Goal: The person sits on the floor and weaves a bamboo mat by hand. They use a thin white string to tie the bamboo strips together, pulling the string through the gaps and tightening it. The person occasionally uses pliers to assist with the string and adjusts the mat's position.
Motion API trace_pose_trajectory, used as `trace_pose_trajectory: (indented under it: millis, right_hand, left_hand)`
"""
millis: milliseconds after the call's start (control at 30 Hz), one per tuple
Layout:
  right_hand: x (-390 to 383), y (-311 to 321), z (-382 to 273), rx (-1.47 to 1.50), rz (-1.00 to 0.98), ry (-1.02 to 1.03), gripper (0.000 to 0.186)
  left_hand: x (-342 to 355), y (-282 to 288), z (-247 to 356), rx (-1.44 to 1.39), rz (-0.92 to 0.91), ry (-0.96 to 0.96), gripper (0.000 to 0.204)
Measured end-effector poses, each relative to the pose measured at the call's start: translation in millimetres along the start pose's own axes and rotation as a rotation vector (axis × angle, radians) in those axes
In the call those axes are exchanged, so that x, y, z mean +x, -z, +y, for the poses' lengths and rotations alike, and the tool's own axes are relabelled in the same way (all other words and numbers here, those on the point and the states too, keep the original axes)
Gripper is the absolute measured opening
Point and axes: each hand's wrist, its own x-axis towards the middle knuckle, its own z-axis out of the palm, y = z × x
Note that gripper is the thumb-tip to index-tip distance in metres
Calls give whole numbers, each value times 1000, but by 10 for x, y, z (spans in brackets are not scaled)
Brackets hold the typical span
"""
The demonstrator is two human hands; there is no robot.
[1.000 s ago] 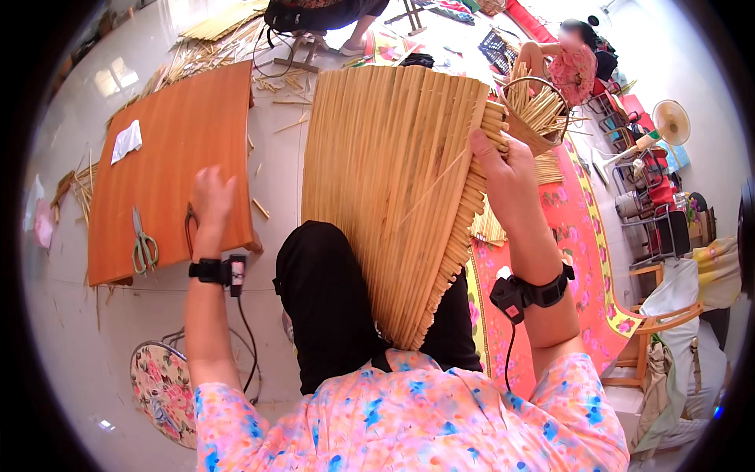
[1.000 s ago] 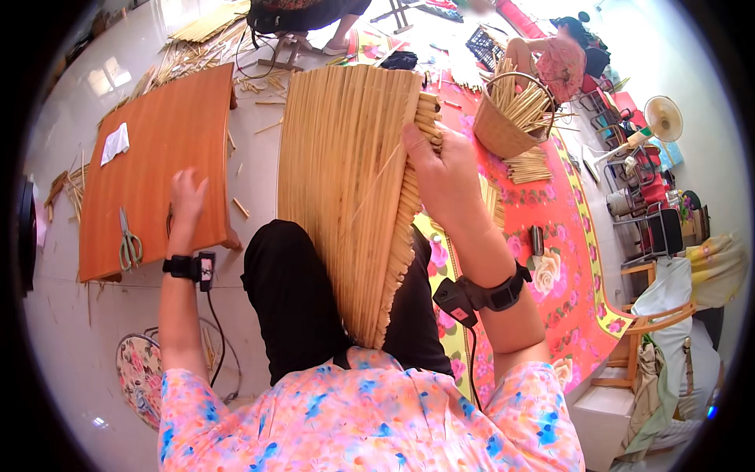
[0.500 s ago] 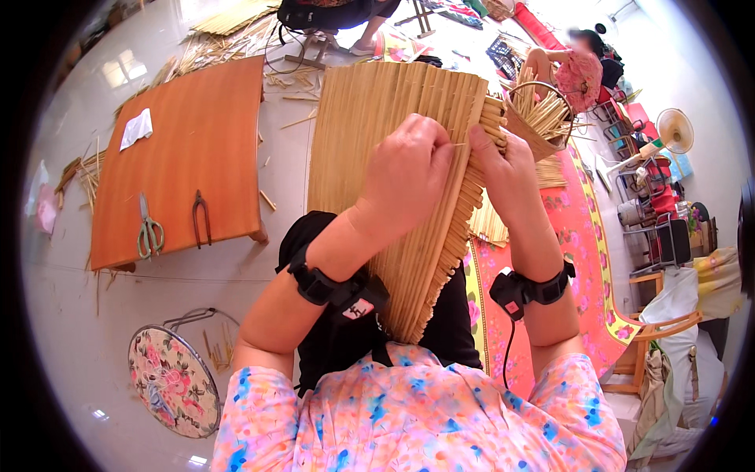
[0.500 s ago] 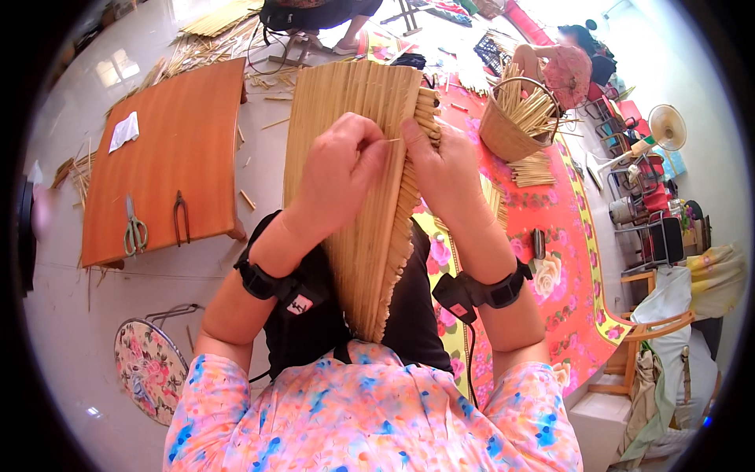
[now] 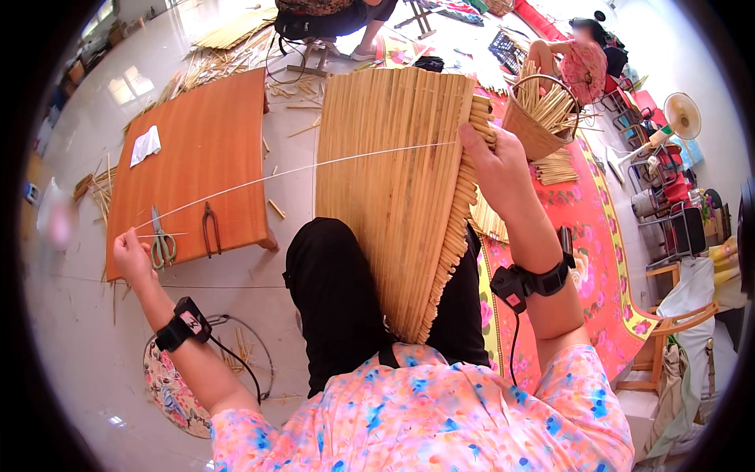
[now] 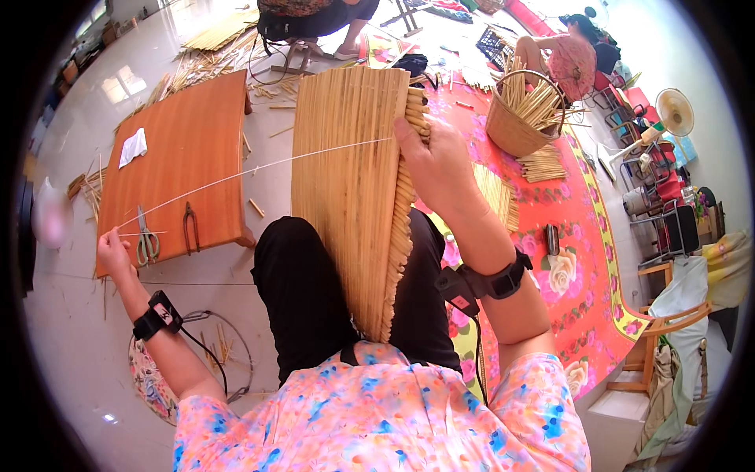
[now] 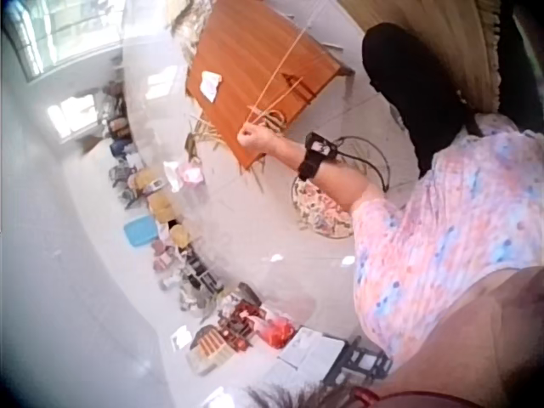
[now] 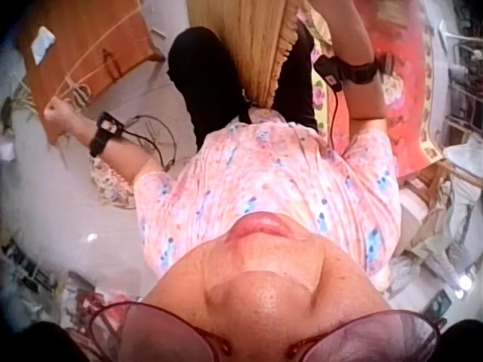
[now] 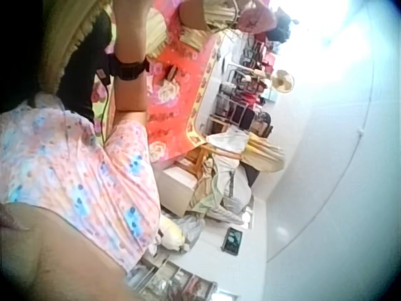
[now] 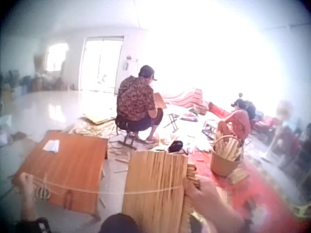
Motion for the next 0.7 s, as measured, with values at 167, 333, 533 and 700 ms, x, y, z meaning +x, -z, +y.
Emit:
trace_pose_trajectory:
  millis: [167,333,533,700]
  right_hand:
    - [-33,-29,-165,-50,-40,0,41]
    - [-32,-92,-210,-26,-58,29,40]
    - [-40,-63,-249,-59,-89,-10,41]
    - [-35,-57,-107,46,-79,45,38]
  left_hand:
    - [-805,-796,1126,-323,-397,10,13]
    - [-1919,-1697,2225,-577,-934,-84,21]
    - [-2362,-2111,2628,-410,-972,-550,12]
    - [-2042,-1849,2396,-746,-776,-216,1]
